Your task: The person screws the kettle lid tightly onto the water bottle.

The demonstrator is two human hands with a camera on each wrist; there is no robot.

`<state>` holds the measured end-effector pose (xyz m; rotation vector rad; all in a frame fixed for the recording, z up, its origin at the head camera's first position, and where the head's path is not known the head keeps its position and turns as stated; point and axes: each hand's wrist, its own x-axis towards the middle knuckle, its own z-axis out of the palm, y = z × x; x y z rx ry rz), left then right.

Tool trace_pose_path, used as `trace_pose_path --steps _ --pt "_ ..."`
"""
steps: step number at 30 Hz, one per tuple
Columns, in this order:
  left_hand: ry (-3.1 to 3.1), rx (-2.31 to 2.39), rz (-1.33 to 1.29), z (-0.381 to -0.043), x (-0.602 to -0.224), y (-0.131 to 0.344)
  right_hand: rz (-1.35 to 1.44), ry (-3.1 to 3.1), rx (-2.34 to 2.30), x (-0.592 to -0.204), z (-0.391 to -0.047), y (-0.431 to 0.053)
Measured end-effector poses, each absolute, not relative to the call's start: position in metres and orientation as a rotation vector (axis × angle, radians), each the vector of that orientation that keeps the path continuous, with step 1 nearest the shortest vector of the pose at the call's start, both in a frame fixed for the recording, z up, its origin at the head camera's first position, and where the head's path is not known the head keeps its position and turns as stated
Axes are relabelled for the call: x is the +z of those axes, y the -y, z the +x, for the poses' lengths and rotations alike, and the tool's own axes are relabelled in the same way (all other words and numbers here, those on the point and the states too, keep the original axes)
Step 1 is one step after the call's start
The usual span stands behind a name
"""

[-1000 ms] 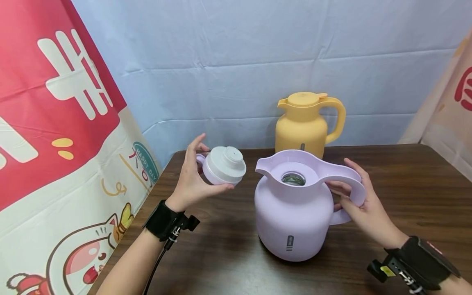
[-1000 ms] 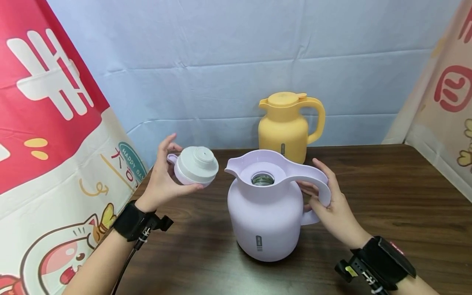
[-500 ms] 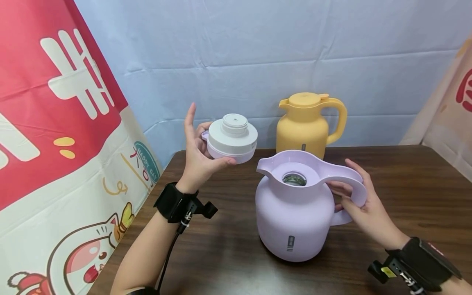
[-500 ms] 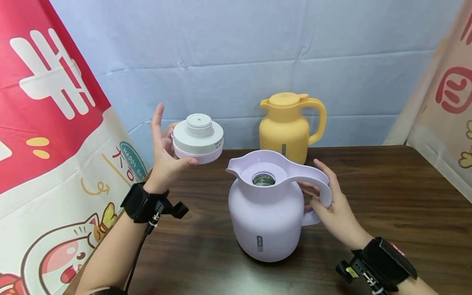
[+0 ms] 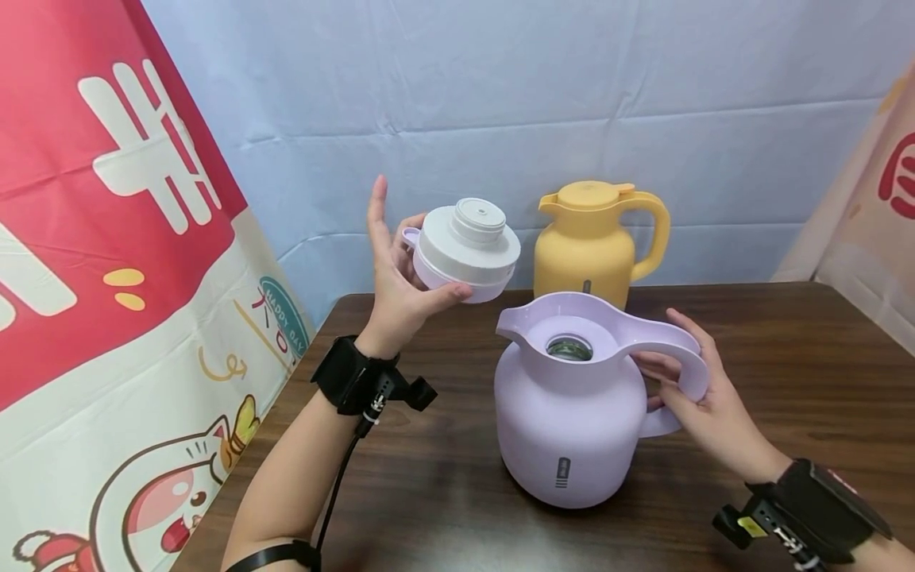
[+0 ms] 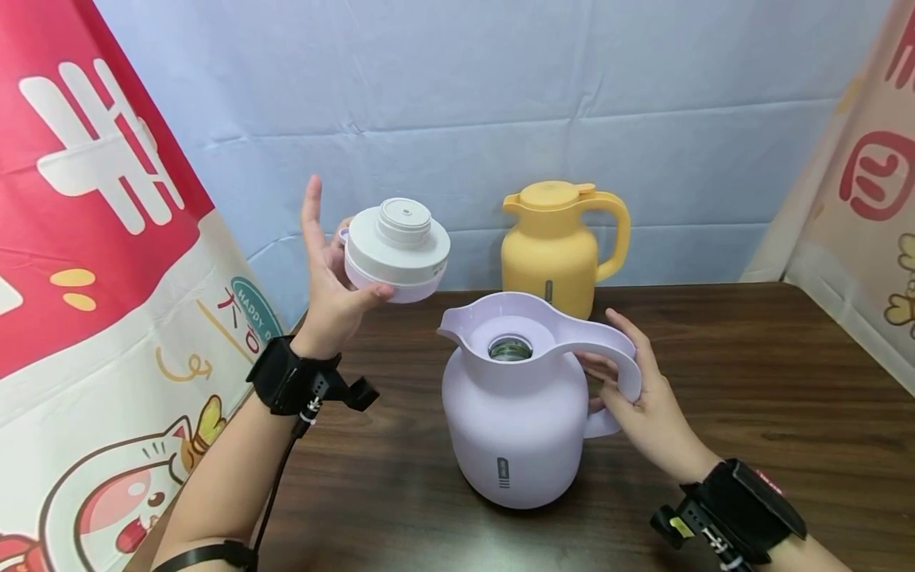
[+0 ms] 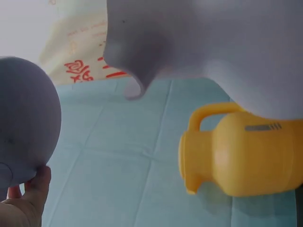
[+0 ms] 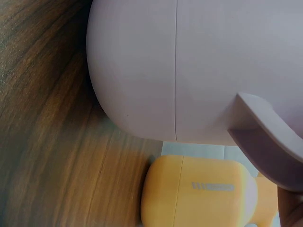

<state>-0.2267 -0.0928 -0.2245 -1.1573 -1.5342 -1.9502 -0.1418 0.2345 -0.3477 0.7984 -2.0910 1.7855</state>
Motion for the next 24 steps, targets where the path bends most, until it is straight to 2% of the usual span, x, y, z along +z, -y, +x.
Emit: trace_pose_path --steps 13,24 --pt "1.456 -2.148 -1.126 -0.235 -0.216 0.068 0.794 2.082 1.803 -0.349 -0.143 -0.235" --pt "1.661 -1.955 -1.366 -0.228 -0.217 0.044 0.883 2.050 1.832 -0.348 -0.143 -0.239"
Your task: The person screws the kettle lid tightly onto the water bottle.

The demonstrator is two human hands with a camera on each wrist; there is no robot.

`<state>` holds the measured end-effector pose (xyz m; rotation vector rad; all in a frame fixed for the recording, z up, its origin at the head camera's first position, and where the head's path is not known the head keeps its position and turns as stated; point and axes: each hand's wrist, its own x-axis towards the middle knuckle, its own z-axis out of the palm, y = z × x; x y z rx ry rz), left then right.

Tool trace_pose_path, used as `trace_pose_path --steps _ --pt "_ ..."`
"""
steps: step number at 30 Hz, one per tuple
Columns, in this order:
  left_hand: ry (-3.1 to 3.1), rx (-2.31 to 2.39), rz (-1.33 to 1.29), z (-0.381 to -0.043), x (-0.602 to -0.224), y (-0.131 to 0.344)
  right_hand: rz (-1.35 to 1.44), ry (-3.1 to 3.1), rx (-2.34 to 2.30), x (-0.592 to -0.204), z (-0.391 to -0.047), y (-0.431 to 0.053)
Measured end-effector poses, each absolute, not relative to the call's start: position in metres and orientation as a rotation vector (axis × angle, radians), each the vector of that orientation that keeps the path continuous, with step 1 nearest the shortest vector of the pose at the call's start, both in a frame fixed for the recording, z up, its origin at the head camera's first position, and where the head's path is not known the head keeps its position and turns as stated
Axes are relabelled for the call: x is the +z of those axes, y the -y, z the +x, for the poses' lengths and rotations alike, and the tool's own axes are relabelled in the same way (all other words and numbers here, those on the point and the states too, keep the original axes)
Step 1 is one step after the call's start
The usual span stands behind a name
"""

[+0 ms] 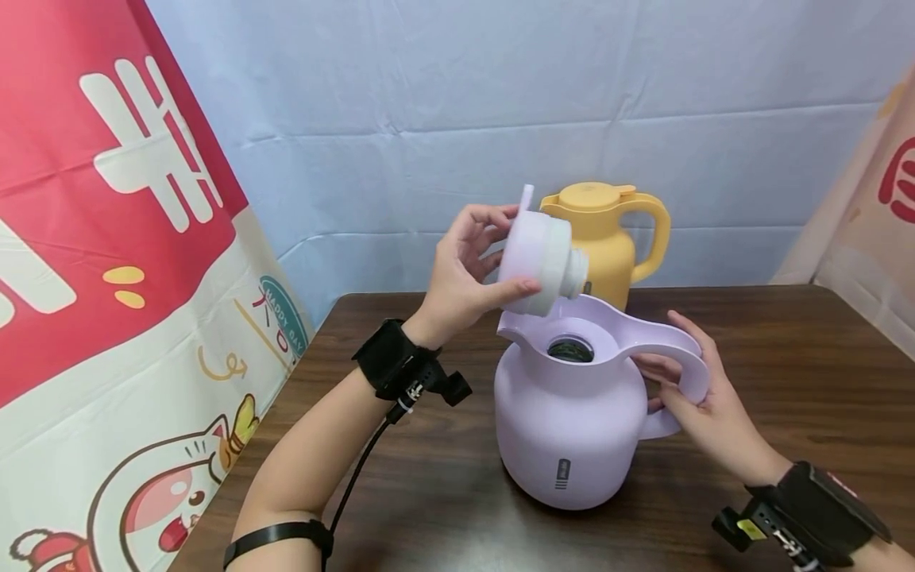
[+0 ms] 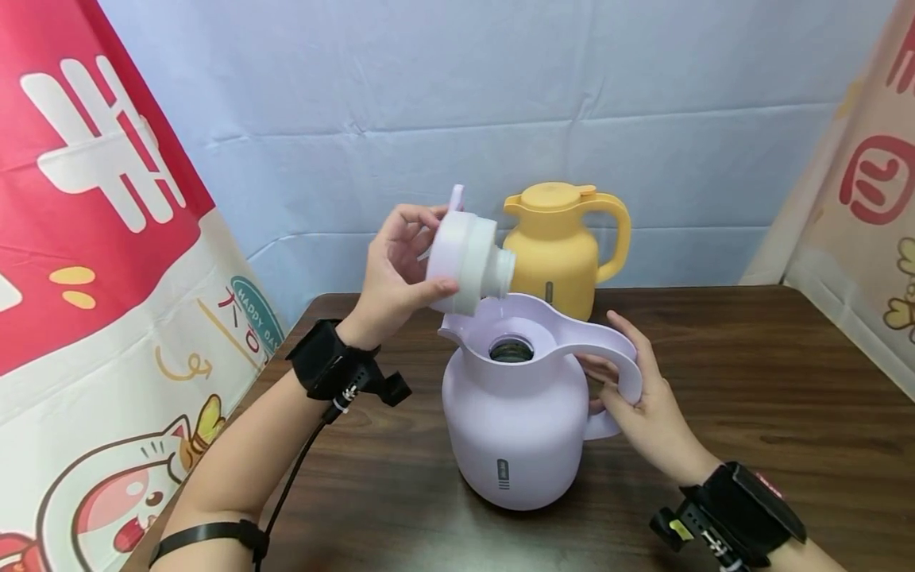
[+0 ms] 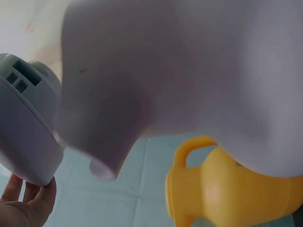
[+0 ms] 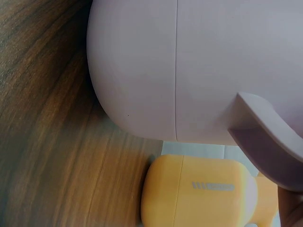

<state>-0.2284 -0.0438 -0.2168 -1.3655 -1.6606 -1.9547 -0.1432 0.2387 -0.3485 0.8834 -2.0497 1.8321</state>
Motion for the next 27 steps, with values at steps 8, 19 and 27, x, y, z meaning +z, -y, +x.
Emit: trace_pose_path --steps 8,19,27 --pt "1.801 -1.712 -1.521 -0.212 -0.207 0.027 0.900 2.047 1.843 -0.348 -0.144 -0.240" --pt "1.912 -1.482 -1.685 -0.208 -0.210 0.019 0.862 2.076 1.801 -0.348 -0.143 -0.239" --pt "2.073 -1.183 -1.784 -0.226 -0.221 0.016 0.845 2.078 1.795 -0.348 -0.142 -0.238"
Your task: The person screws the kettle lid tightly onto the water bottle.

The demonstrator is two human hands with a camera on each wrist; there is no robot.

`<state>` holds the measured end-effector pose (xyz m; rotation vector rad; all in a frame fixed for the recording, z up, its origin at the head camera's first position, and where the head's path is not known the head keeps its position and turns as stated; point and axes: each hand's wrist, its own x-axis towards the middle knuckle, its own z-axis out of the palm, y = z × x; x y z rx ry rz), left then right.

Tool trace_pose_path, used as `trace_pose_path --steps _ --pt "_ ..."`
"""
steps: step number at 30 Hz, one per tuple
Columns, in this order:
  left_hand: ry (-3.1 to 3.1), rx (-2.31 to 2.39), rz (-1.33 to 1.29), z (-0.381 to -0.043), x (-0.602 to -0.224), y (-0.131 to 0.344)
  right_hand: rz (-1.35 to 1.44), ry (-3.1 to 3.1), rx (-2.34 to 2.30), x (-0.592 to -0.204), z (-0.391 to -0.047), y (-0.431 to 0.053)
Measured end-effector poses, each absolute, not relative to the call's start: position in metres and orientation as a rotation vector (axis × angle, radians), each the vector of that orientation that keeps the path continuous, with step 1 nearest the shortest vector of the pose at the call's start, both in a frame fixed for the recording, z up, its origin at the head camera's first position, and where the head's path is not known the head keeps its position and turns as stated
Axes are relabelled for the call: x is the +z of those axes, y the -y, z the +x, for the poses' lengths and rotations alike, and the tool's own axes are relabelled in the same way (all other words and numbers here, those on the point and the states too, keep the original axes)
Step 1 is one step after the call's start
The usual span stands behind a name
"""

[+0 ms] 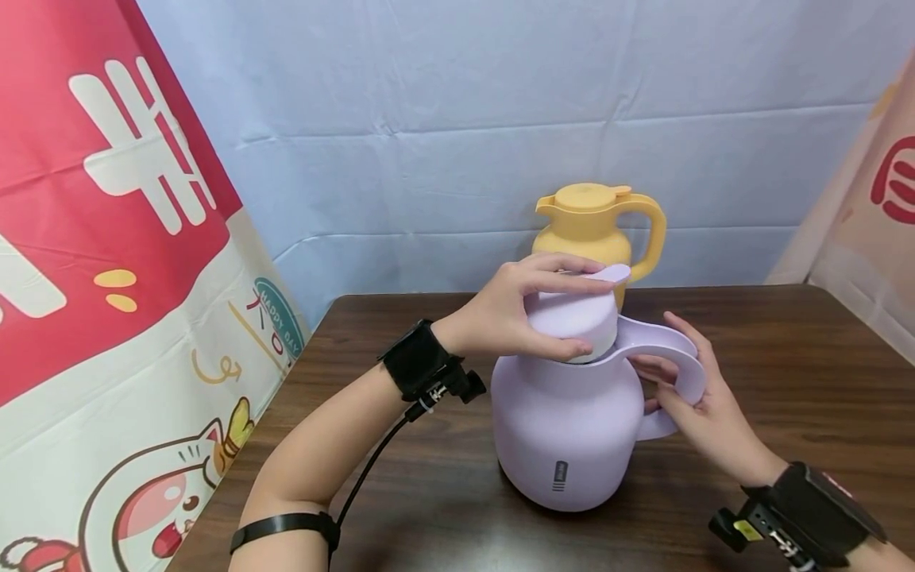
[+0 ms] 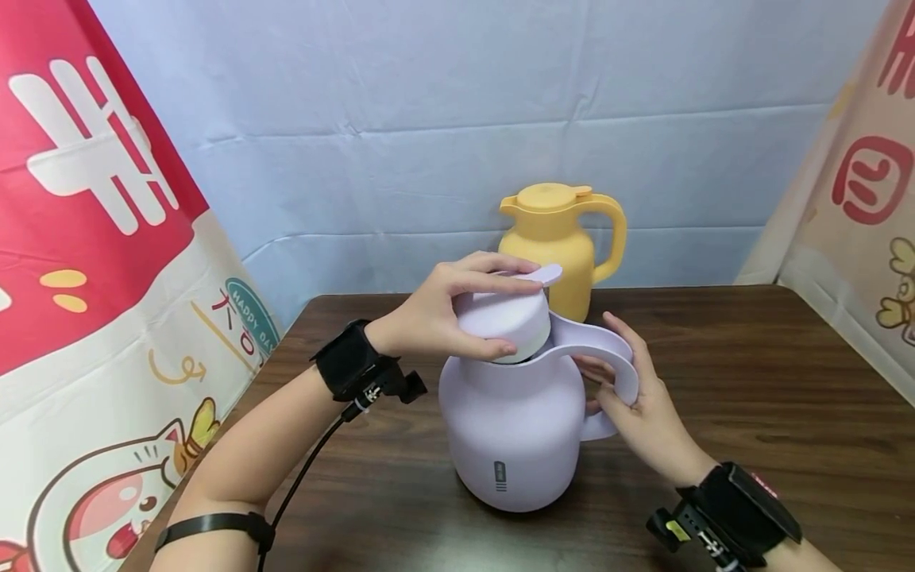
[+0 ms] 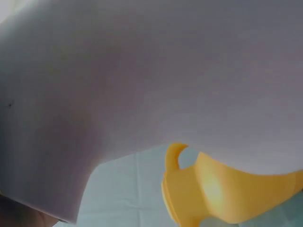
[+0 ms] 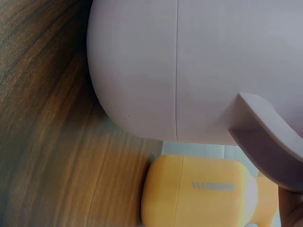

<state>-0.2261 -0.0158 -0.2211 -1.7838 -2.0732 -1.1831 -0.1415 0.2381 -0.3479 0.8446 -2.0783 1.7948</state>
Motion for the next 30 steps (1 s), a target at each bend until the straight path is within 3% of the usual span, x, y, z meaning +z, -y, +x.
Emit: trace_pose_path --steps 13,18,22,30 --pt "2.177 -0.931 -1.863 -0.226 -0.225 0.010 0.780 2.105 1.753 -0.348 -0.141 -0.237" --pt "2.187 -0.632 -1.848 -0.224 -0.223 0.012 0.831 2.101 1.756 -0.347 -0.143 -0.238" --pt "2.282 -0.388 -1.725 -0.219 -0.221 0.014 0.794 2.108 1.757 -0.346 -0.142 -0.238" --pt "2.310 -0.354 -1.406 -0.205 -0.230 0.013 0.794 2.082 1.798 -0.347 -0.142 -0.237"
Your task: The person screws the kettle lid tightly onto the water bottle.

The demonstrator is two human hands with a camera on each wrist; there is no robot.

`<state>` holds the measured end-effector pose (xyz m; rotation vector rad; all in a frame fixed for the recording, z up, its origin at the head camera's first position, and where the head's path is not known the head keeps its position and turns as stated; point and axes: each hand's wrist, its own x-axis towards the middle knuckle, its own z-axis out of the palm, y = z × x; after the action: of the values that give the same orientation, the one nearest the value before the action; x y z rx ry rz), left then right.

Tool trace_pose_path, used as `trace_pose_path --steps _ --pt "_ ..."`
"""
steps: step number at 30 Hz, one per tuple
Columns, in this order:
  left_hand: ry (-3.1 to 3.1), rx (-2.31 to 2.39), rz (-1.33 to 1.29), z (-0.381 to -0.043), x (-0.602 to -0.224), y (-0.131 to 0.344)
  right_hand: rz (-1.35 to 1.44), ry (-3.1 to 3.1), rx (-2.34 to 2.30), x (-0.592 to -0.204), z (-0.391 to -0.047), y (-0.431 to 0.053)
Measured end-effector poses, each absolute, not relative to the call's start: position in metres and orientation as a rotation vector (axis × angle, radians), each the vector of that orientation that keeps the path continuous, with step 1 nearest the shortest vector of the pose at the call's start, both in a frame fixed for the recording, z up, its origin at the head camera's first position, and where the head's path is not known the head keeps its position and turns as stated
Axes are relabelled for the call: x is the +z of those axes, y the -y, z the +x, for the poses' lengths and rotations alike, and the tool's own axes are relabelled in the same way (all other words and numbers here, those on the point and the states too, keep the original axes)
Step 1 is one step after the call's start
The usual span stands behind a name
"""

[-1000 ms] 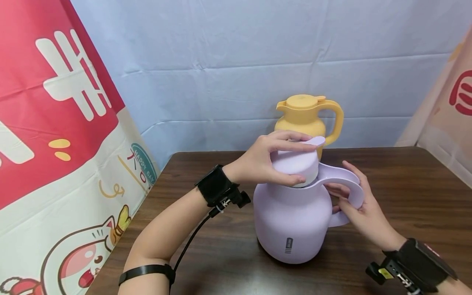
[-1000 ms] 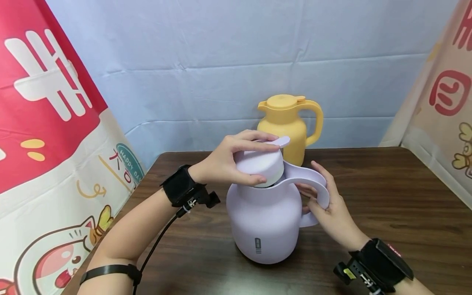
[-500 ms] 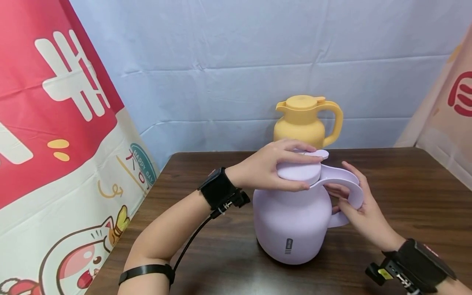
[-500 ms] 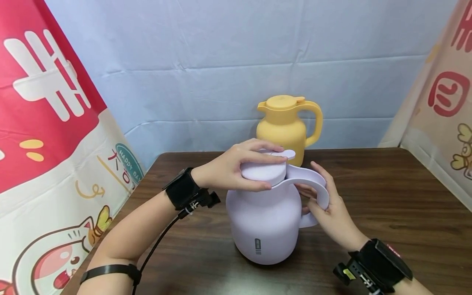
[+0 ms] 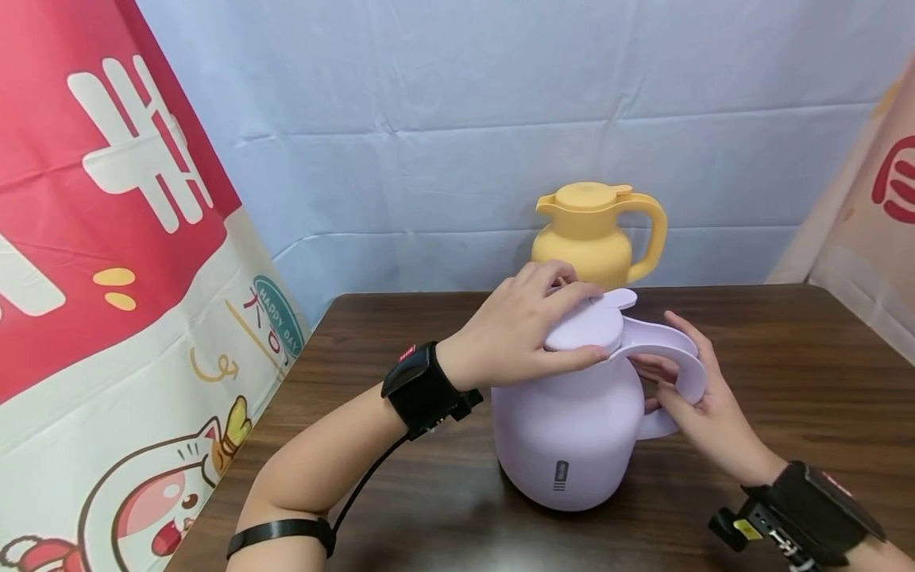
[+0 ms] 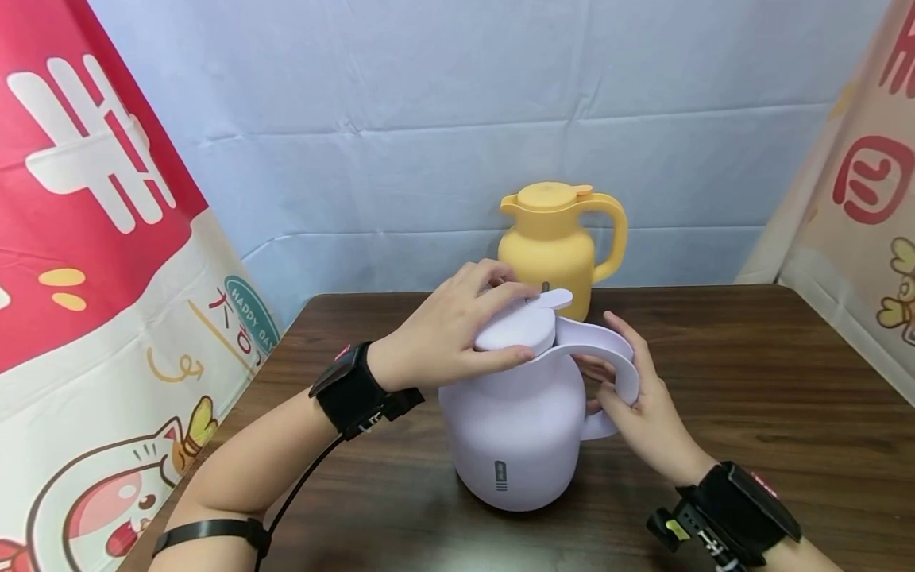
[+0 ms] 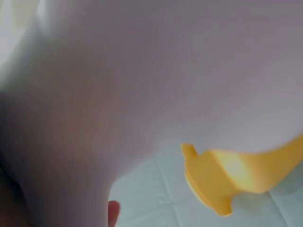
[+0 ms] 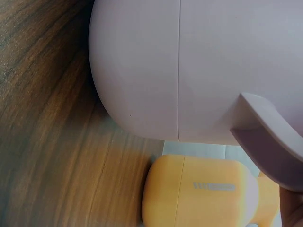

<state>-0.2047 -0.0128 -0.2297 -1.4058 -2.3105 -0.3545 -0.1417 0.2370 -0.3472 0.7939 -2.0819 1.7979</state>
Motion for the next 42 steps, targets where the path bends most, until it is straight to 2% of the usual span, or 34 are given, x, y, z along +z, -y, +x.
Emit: trace_pose_path --steps 17,23,35,42 --pt "2.142 -0.511 -1.608 -0.198 -0.238 0.023 0.839 2.054 1.815 -0.347 -0.142 -0.238" --pt "2.135 -0.575 -1.661 -0.196 -0.239 0.024 0.759 2.080 1.781 -0.349 -0.141 -0.236" --pt "2.027 -0.696 -1.593 -0.187 -0.240 0.014 0.824 2.067 1.807 -0.349 -0.142 -0.238" --pt "2.078 -0.677 -1.651 -0.190 -0.240 0.020 0.828 2.038 1.830 -0.349 -0.143 -0.238"
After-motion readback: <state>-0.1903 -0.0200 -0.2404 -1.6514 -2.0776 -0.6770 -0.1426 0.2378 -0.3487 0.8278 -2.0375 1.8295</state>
